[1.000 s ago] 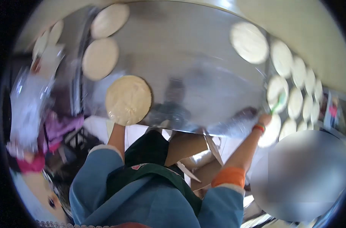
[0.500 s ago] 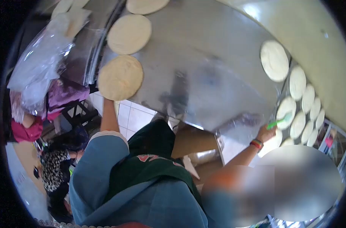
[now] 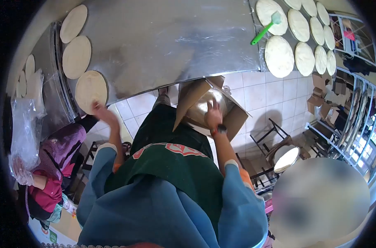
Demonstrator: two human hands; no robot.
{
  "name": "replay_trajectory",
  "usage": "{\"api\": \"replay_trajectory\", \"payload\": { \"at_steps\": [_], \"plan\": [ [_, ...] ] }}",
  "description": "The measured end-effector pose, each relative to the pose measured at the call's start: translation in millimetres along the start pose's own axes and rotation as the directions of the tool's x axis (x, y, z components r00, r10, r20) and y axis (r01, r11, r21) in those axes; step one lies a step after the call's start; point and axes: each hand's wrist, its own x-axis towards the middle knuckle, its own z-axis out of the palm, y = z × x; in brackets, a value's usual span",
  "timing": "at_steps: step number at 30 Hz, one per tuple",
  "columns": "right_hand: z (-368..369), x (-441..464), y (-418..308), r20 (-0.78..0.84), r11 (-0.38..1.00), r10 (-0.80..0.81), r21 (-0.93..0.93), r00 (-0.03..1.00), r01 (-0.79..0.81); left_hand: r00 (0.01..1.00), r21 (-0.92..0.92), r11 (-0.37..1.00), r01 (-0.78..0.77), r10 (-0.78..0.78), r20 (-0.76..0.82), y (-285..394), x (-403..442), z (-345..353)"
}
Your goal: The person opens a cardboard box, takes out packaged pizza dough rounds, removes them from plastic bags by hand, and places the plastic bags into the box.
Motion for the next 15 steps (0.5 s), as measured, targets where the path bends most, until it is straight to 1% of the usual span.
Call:
{"api": "replay_trajectory", "payload": {
  "at_steps": [1, 2, 3, 4, 6, 7, 8, 9, 10, 11, 12, 13, 14, 15],
  "plan": [
    [-4, 21, 0, -0.029, 0.993, -0.063, -0.099, 0.998, 0.059, 0.939, -0.014, 0.996, -0.091, 0.09, 0.333, 45, -35, 21],
    [0, 41, 6, 0.087, 0.975, -0.04, -0.214, 0.995, 0.058, 0.776, -0.039, 0.976, -0.214, 0.194, 0.6, 79, -58, 38],
    [-10, 52, 2, 0.14, 0.981, -0.02, -0.187, 0.99, 0.046, 0.526, -0.093, 0.942, -0.321, 0.259, 0.81, 103, -80, 50],
    [-13, 60, -1, 0.157, 0.972, 0.02, -0.234, 0.987, 0.017, 0.269, -0.18, 0.921, -0.345, 0.281, 0.921, 115, -99, 63],
    [-28, 61, -9, 0.241, 0.964, 0.061, -0.267, 0.969, 0.005, 0.027, -0.314, 0.753, -0.578, 0.403, 0.915, 150, -125, 77],
    [-33, 55, -11, 0.189, 0.953, 0.001, -0.298, 0.982, 0.057, 0.027, -0.319, 0.74, -0.592, 0.414, 0.91, 148, -130, 80],
    [-39, 40, -10, 0.142, 0.936, -0.058, -0.338, 0.988, 0.103, 0.006, -0.219, 0.785, -0.579, 0.273, 0.962, 137, -137, 83],
    [-56, 25, -11, 0.136, 0.956, -0.109, -0.256, 0.985, 0.142, -0.018, -0.112, 0.818, -0.565, 0.123, 0.992, 129, -144, 83],
    [-66, 10, -9, 0.162, 0.952, -0.141, -0.247, 0.977, 0.179, -0.018, -0.123, 0.813, -0.569, 0.137, 0.99, 126, -144, 85],
    [-75, -5, -4, 0.254, 0.955, -0.164, -0.203, 0.953, 0.218, 0.012, -0.175, 0.791, -0.587, 0.224, 0.975, 123, -144, 86],
    [-86, -24, -2, 0.138, 0.981, -0.182, -0.042, 0.974, 0.189, 0.036, -0.226, 0.762, -0.607, 0.311, 0.95, 124, -143, 85],
    [-102, -40, -5, 0.019, 0.977, -0.178, 0.12, 0.984, 0.175, 0.026, -0.242, 0.756, -0.608, 0.323, 0.946, 129, -142, 84],
    [-139, -48, -20, 0.01, 0.963, -0.195, 0.194, 0.981, 0.189, 0.073, -0.298, 0.763, -0.574, 0.41, 0.909, 140, -140, 84],
    [-171, -59, -37, -0.066, 0.964, -0.146, 0.213, 0.987, 0.157, 0.119, -0.36, 0.759, -0.543, 0.493, 0.862, 151, -137, 85]
  ]
}}
